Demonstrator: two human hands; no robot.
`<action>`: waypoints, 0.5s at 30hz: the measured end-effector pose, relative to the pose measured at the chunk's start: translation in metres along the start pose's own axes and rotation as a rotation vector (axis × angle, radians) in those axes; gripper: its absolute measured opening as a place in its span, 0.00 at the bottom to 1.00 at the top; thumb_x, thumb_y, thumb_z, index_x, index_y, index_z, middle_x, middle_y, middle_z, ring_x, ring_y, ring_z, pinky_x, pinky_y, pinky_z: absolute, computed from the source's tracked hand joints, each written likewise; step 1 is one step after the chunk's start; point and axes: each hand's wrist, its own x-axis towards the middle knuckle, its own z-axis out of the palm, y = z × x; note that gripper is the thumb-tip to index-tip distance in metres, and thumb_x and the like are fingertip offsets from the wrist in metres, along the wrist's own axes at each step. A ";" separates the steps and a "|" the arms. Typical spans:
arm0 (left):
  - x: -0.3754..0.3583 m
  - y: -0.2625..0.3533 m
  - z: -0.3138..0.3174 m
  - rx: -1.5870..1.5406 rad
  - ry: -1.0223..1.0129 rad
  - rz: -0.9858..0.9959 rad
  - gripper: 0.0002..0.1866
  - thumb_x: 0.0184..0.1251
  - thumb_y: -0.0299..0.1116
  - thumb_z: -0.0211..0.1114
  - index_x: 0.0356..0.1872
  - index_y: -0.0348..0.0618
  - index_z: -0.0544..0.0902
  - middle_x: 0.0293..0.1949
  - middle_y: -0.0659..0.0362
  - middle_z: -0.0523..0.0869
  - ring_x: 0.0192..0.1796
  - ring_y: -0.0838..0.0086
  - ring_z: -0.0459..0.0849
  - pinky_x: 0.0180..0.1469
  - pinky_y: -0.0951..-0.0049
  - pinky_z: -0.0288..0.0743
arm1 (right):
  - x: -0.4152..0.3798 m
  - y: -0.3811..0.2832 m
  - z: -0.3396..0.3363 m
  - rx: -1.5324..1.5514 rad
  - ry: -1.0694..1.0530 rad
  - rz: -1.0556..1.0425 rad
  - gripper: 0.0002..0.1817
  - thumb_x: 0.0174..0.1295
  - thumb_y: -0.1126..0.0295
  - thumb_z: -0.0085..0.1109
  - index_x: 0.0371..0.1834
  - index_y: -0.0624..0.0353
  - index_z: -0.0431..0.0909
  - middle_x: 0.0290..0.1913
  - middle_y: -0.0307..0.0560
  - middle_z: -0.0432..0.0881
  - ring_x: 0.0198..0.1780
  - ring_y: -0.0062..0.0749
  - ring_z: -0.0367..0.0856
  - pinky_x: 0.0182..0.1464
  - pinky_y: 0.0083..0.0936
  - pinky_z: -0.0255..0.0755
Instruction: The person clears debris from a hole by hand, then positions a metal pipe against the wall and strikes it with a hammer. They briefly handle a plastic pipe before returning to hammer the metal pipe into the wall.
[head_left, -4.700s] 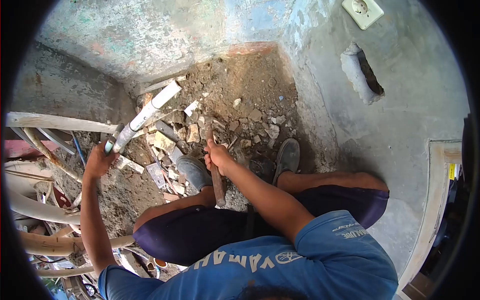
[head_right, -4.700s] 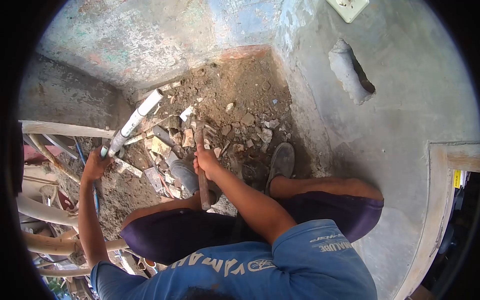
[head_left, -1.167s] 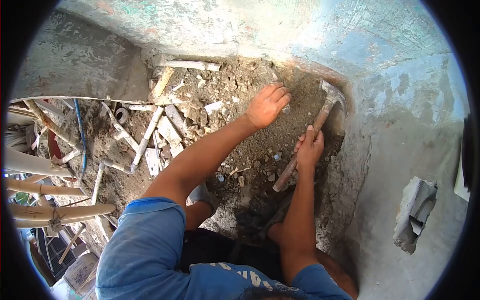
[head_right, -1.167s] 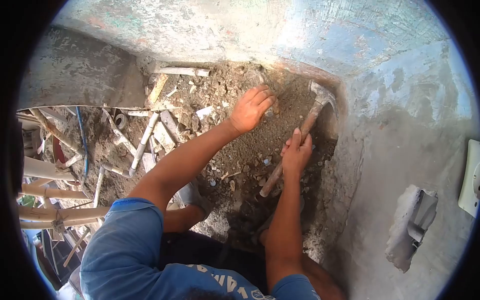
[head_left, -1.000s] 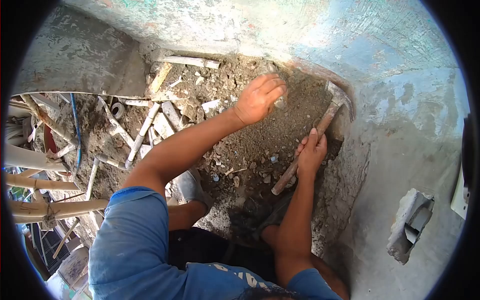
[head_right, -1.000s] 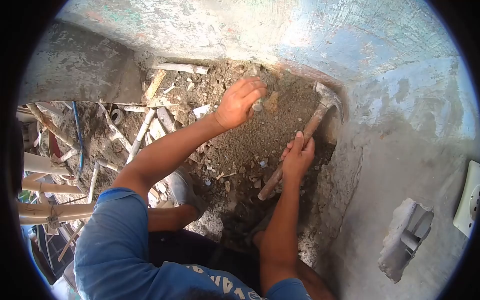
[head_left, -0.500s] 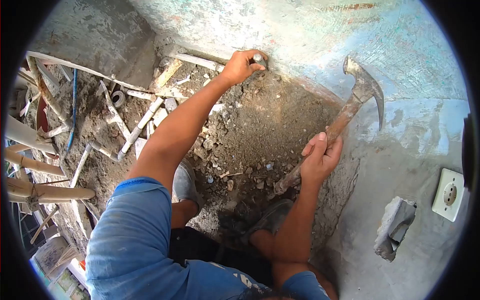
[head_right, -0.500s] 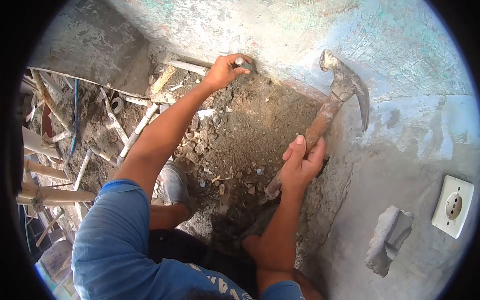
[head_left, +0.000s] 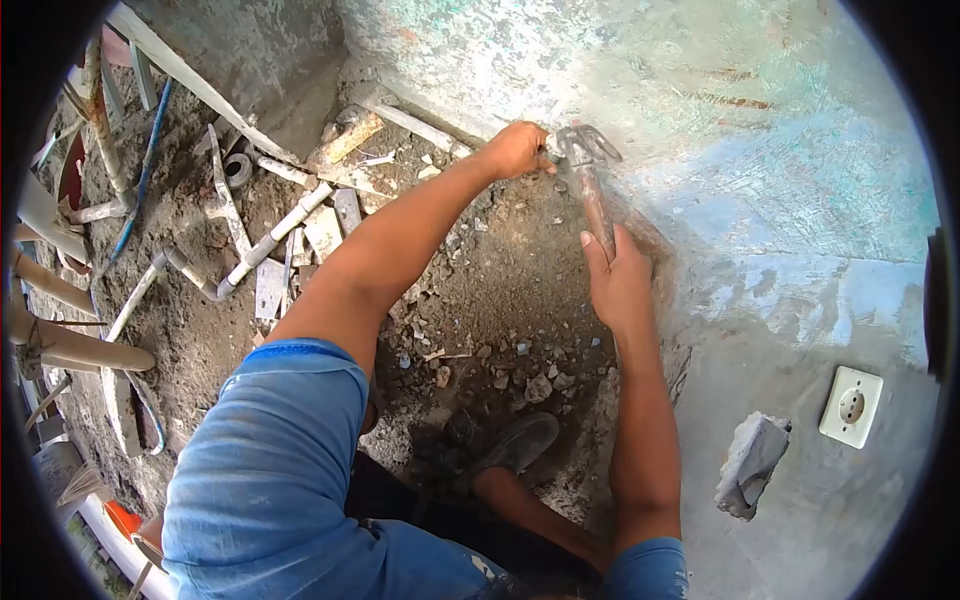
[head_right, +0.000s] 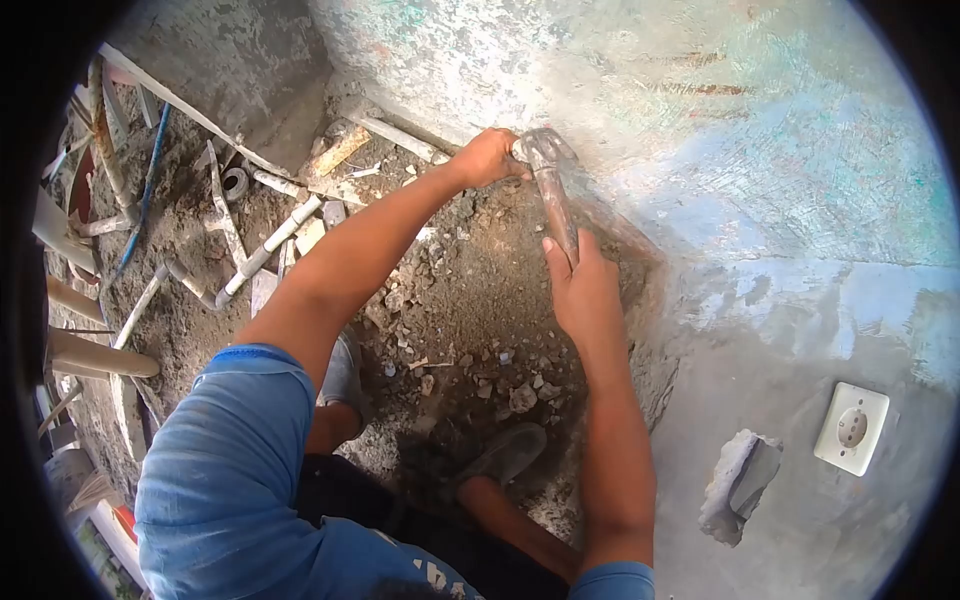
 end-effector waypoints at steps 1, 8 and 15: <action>-0.003 0.004 -0.003 -0.004 0.001 -0.007 0.16 0.47 0.34 0.77 0.37 0.41 0.85 0.33 0.50 0.86 0.38 0.56 0.84 0.43 0.63 0.75 | -0.005 -0.011 -0.010 0.056 0.076 -0.019 0.19 0.68 0.57 0.55 0.47 0.65 0.72 0.27 0.57 0.79 0.28 0.49 0.79 0.34 0.39 0.71; -0.002 0.008 -0.004 -0.116 0.043 0.083 0.16 0.47 0.36 0.77 0.37 0.42 0.85 0.32 0.51 0.86 0.36 0.59 0.84 0.41 0.63 0.75 | -0.009 -0.069 -0.058 0.843 0.676 -0.483 0.16 0.72 0.60 0.50 0.45 0.64 0.64 0.20 0.40 0.69 0.18 0.22 0.66 0.19 0.19 0.62; -0.004 0.020 -0.004 0.219 0.030 0.101 0.18 0.44 0.42 0.78 0.35 0.45 0.87 0.32 0.53 0.86 0.43 0.59 0.82 0.46 0.56 0.71 | 0.006 0.010 0.002 -0.030 0.135 0.020 0.18 0.68 0.59 0.55 0.45 0.66 0.71 0.27 0.58 0.78 0.30 0.50 0.81 0.33 0.42 0.70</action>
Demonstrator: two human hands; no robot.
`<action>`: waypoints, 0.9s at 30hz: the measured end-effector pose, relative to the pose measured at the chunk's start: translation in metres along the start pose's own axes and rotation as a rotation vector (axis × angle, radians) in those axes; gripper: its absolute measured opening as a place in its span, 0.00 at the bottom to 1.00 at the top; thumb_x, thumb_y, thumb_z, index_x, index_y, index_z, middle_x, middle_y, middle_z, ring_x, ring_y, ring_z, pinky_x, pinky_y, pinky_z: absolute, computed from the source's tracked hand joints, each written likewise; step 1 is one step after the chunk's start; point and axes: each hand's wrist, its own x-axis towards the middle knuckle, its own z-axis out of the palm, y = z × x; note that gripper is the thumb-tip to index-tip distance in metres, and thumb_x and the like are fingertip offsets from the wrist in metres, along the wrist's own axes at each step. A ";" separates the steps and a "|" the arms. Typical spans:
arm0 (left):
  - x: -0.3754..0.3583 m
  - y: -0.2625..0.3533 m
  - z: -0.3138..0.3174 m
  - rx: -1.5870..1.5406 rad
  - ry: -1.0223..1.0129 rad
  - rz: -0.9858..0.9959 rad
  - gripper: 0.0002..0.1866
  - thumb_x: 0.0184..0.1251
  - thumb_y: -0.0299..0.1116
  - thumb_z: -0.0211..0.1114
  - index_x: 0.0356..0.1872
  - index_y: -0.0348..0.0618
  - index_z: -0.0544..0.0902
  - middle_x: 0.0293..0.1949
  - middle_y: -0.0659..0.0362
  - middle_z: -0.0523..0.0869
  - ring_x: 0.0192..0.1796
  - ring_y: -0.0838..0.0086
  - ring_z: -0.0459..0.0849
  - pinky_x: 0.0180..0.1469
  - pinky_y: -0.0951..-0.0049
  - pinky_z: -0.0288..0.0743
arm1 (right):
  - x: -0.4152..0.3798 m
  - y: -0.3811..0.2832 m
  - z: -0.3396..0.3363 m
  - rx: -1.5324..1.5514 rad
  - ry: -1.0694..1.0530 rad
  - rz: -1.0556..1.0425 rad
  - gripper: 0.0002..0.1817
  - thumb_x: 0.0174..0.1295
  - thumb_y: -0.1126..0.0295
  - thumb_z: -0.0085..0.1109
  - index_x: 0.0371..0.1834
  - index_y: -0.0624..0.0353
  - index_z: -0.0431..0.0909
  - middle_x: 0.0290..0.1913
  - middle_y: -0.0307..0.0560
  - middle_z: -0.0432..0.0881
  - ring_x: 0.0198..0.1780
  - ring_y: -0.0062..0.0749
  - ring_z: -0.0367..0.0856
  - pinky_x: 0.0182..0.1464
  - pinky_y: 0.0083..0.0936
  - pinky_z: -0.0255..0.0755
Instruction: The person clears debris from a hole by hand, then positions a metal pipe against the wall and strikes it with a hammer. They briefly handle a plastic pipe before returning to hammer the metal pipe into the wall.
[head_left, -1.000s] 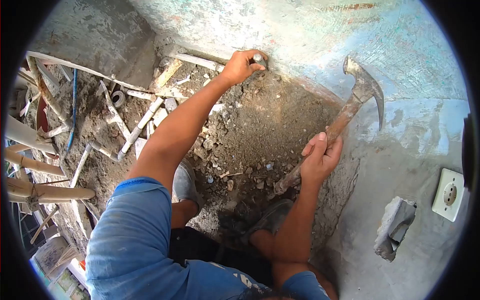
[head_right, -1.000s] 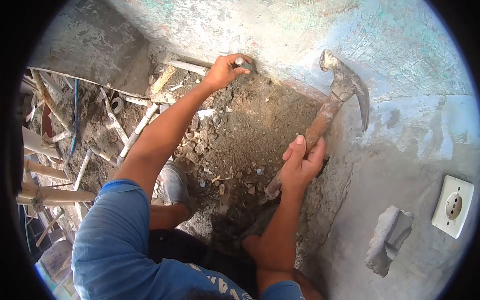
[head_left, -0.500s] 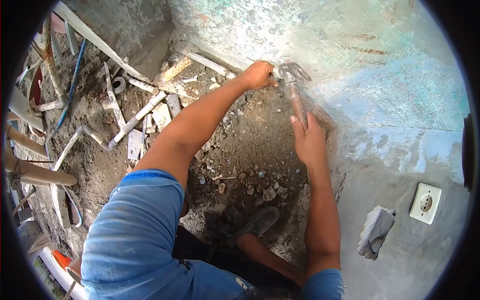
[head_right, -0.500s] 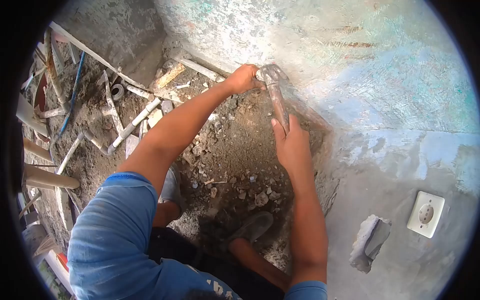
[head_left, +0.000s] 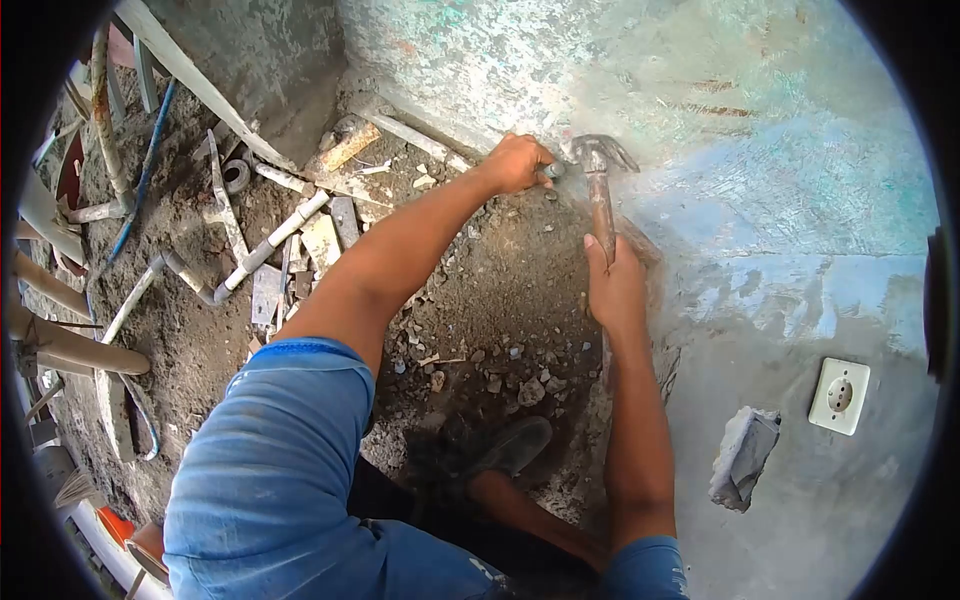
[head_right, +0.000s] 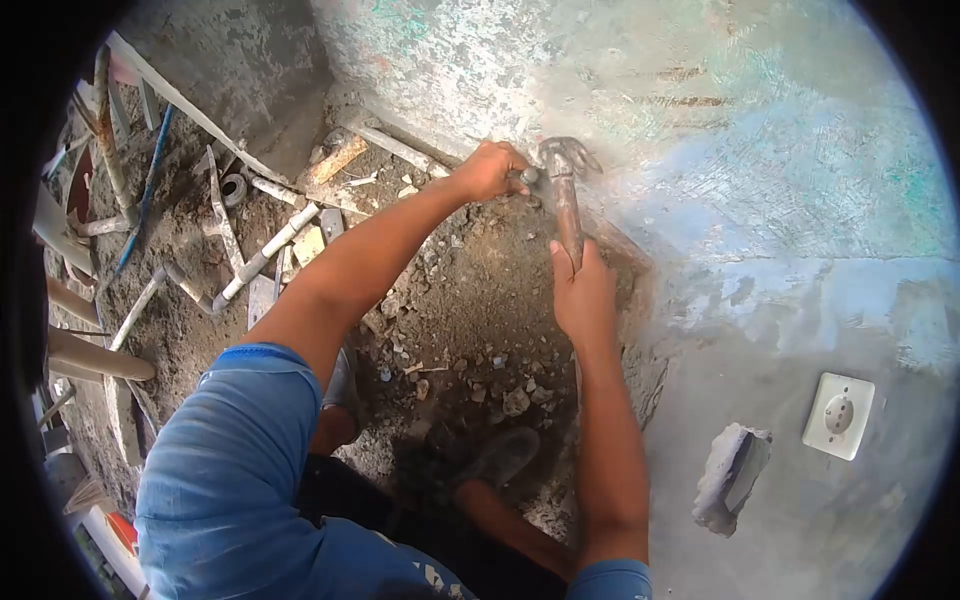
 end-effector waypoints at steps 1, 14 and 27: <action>-0.003 0.001 0.009 -0.051 0.044 0.026 0.17 0.45 0.41 0.78 0.36 0.46 0.87 0.33 0.54 0.86 0.44 0.59 0.82 0.47 0.57 0.72 | -0.005 -0.014 -0.017 0.035 0.024 -0.004 0.18 0.68 0.59 0.55 0.45 0.65 0.71 0.25 0.55 0.77 0.29 0.45 0.80 0.32 0.40 0.70; 0.006 0.014 -0.015 0.099 -0.139 -0.052 0.16 0.52 0.44 0.75 0.41 0.51 0.87 0.39 0.60 0.87 0.51 0.66 0.80 0.56 0.62 0.61 | -0.012 0.020 0.015 0.016 0.026 -0.029 0.19 0.68 0.56 0.54 0.41 0.65 0.72 0.20 0.58 0.73 0.24 0.54 0.73 0.34 0.42 0.70; 0.001 0.018 -0.008 -0.015 -0.153 -0.054 0.18 0.52 0.43 0.74 0.46 0.55 0.87 0.43 0.59 0.88 0.47 0.66 0.82 0.55 0.63 0.60 | -0.019 0.041 0.033 0.032 0.112 0.000 0.24 0.68 0.55 0.53 0.48 0.71 0.69 0.29 0.66 0.80 0.29 0.55 0.78 0.41 0.43 0.75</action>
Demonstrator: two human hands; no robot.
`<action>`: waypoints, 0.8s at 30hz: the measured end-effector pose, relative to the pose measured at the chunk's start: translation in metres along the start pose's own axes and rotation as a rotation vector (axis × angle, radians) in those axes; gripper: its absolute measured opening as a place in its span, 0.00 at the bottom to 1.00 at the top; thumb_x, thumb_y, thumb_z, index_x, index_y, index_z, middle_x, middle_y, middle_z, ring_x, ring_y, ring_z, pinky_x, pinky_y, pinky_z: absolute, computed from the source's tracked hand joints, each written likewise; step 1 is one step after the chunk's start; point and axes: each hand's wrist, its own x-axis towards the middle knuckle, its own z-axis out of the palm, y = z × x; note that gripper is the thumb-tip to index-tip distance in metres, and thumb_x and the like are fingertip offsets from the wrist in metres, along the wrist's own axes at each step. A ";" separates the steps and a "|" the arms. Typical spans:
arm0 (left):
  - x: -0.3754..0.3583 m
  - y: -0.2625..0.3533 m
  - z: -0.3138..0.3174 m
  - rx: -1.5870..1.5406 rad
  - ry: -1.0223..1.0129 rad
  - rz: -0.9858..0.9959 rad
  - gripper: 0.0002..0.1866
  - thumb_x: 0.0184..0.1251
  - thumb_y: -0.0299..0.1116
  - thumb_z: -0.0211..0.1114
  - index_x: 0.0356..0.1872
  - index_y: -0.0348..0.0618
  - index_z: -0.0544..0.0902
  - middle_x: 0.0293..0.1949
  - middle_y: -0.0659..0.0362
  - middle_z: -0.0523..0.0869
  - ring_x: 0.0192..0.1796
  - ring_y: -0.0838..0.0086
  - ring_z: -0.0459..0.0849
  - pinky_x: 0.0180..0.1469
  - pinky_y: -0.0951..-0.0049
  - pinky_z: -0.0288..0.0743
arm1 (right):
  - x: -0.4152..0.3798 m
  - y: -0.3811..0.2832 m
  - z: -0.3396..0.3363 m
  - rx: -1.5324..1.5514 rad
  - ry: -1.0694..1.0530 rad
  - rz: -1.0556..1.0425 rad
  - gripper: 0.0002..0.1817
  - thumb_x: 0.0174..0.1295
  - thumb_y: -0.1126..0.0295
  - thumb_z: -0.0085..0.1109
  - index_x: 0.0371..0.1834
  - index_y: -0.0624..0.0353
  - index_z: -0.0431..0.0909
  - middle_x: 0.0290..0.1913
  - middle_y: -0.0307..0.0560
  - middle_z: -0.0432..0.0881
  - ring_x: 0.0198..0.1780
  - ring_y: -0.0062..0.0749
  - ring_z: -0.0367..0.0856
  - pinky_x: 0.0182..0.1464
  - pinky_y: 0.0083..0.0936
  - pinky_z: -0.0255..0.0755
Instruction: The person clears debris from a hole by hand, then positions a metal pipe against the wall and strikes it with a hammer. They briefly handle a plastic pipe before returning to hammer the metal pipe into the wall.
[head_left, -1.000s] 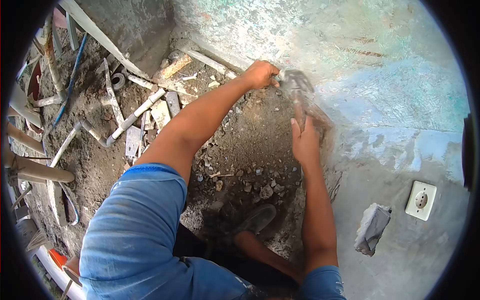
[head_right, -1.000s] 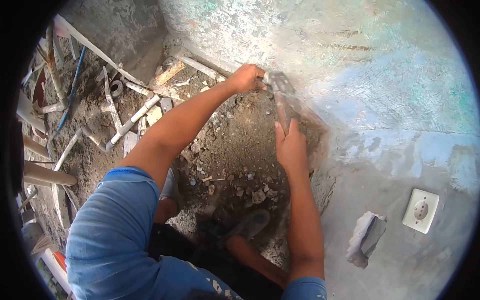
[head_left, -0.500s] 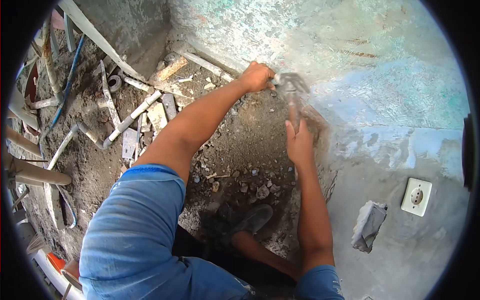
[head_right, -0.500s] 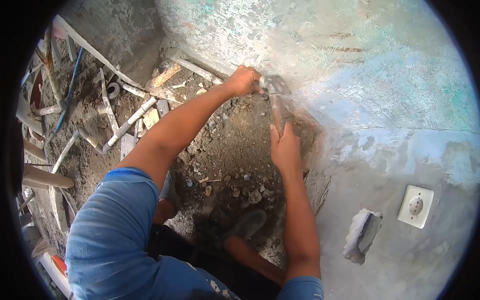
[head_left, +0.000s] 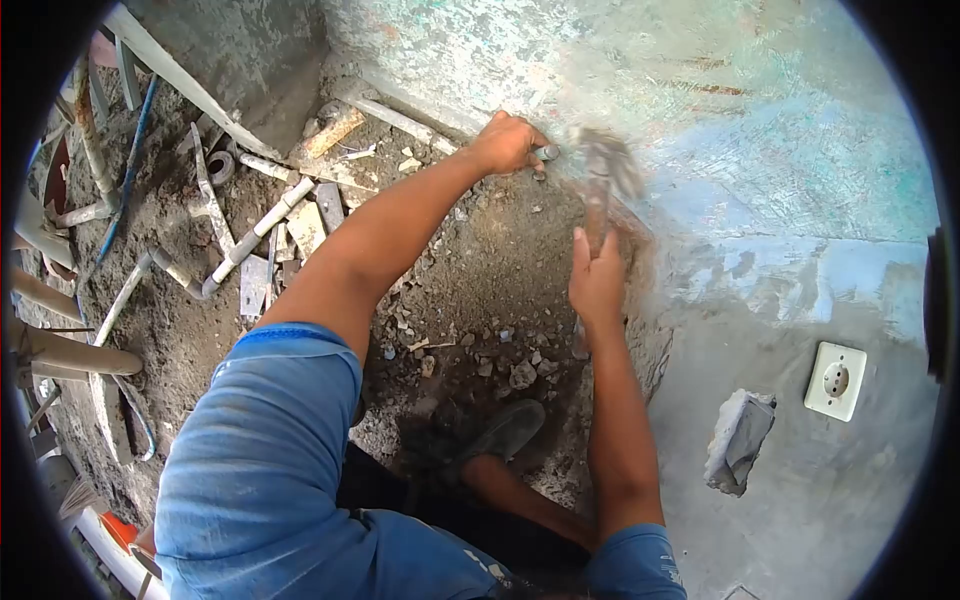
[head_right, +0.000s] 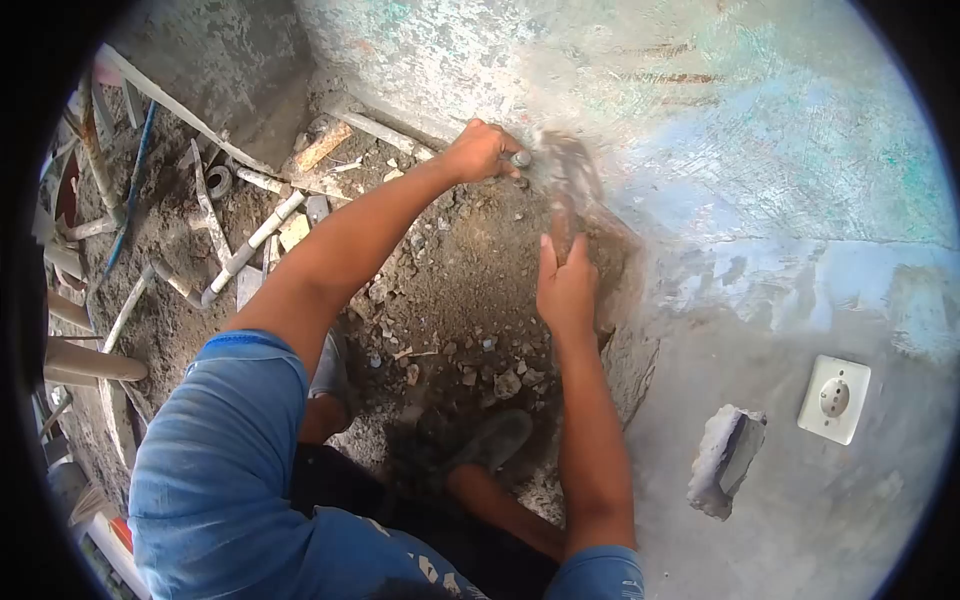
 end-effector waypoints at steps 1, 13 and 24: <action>-0.002 0.002 0.005 0.008 0.004 0.013 0.18 0.52 0.43 0.74 0.46 0.55 0.87 0.43 0.59 0.88 0.47 0.66 0.82 0.55 0.63 0.60 | 0.002 -0.005 -0.003 -0.070 -0.127 0.051 0.21 0.68 0.56 0.53 0.41 0.70 0.72 0.28 0.69 0.77 0.32 0.63 0.77 0.41 0.47 0.71; 0.006 -0.009 0.003 -0.145 -0.032 -0.019 0.19 0.52 0.42 0.74 0.45 0.50 0.86 0.37 0.54 0.88 0.41 0.57 0.85 0.43 0.59 0.76 | 0.016 -0.106 -0.099 1.084 0.724 -0.412 0.20 0.70 0.53 0.49 0.28 0.56 0.61 0.17 0.42 0.66 0.14 0.22 0.64 0.17 0.20 0.61; 0.018 -0.007 0.009 -0.112 -0.103 0.018 0.20 0.49 0.35 0.77 0.46 0.48 0.86 0.39 0.53 0.88 0.40 0.62 0.86 0.43 0.63 0.77 | 0.019 -0.108 -0.130 0.741 0.465 -0.094 0.20 0.70 0.56 0.52 0.26 0.58 0.66 0.18 0.37 0.68 0.16 0.19 0.66 0.18 0.18 0.60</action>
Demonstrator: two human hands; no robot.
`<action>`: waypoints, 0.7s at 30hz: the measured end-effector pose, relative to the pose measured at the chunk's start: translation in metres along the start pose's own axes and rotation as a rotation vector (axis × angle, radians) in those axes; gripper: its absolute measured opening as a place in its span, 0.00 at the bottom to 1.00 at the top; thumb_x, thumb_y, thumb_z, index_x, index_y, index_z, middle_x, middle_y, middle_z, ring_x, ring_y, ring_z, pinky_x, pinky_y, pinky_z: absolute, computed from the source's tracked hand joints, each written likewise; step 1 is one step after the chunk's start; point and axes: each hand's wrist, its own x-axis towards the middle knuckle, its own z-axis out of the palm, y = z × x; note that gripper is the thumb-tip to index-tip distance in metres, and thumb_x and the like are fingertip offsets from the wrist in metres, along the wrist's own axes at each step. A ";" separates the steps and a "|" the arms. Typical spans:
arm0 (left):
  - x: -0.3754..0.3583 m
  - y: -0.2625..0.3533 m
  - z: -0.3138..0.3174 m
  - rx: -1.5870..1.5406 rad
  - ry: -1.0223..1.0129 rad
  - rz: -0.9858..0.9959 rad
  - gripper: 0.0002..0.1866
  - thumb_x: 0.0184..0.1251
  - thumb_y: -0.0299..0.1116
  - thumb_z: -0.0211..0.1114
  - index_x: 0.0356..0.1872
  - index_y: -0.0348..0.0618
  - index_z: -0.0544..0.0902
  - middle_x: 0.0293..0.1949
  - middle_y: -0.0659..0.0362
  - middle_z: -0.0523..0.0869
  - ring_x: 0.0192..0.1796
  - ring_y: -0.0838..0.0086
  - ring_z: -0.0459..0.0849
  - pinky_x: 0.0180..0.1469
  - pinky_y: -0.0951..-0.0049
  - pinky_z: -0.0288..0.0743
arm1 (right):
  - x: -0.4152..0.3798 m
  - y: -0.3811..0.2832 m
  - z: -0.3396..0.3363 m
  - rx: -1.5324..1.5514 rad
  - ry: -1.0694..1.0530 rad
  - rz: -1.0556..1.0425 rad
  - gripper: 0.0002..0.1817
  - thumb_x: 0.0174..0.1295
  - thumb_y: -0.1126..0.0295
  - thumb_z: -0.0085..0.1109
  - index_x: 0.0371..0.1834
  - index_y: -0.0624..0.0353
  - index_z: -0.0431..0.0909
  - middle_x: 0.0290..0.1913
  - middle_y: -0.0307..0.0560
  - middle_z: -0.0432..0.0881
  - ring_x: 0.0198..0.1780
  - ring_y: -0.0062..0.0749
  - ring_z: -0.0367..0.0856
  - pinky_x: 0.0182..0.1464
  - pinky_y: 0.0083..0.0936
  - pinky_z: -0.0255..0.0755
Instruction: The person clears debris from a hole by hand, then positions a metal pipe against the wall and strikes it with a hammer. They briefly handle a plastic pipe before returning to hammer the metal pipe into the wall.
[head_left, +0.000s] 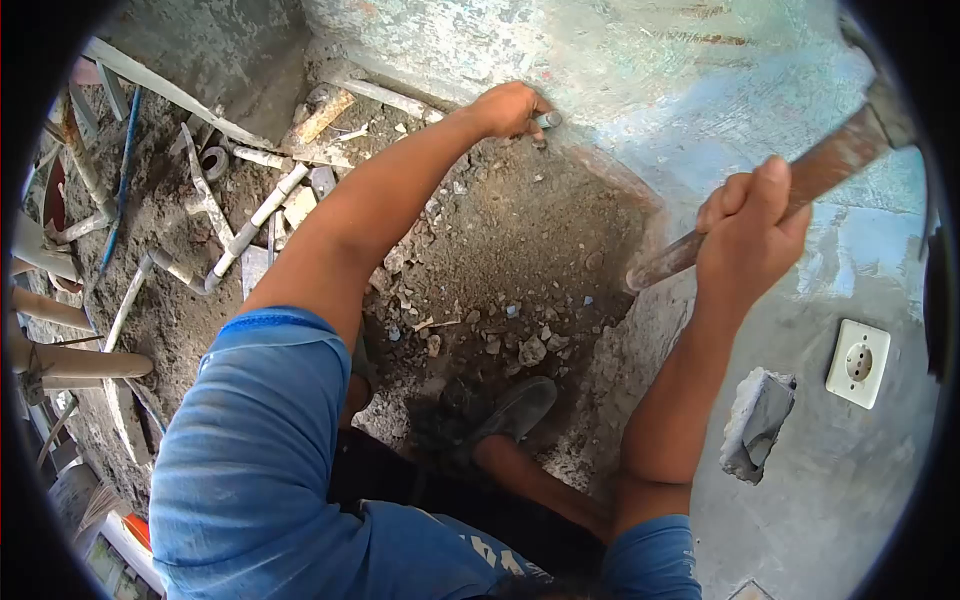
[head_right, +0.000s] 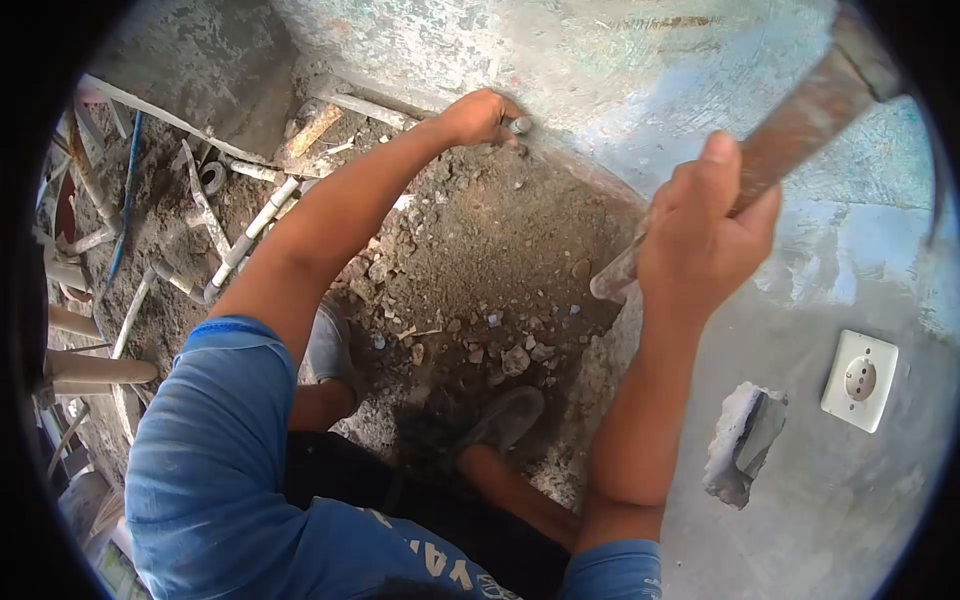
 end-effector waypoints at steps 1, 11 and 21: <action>0.002 -0.001 0.001 0.006 -0.001 -0.005 0.20 0.49 0.35 0.76 0.46 0.49 0.86 0.39 0.53 0.88 0.40 0.61 0.86 0.44 0.63 0.77 | 0.011 -0.017 -0.002 0.176 0.035 -0.131 0.21 0.69 0.56 0.53 0.25 0.59 0.63 0.16 0.39 0.66 0.15 0.20 0.65 0.17 0.19 0.59; 0.009 -0.006 -0.008 0.073 -0.004 0.106 0.19 0.49 0.36 0.76 0.45 0.49 0.87 0.42 0.54 0.88 0.43 0.60 0.86 0.47 0.63 0.77 | -0.051 0.153 -0.009 -0.742 -0.463 0.316 0.23 0.69 0.53 0.52 0.36 0.69 0.74 0.26 0.56 0.79 0.33 0.39 0.80 0.39 0.40 0.73; -0.001 -0.004 -0.001 0.075 0.053 0.112 0.18 0.49 0.41 0.76 0.39 0.43 0.85 0.27 0.53 0.84 0.32 0.59 0.83 0.36 0.60 0.73 | -0.034 0.049 0.011 0.353 0.230 -0.198 0.15 0.69 0.61 0.48 0.27 0.56 0.63 0.17 0.40 0.67 0.13 0.22 0.61 0.16 0.21 0.61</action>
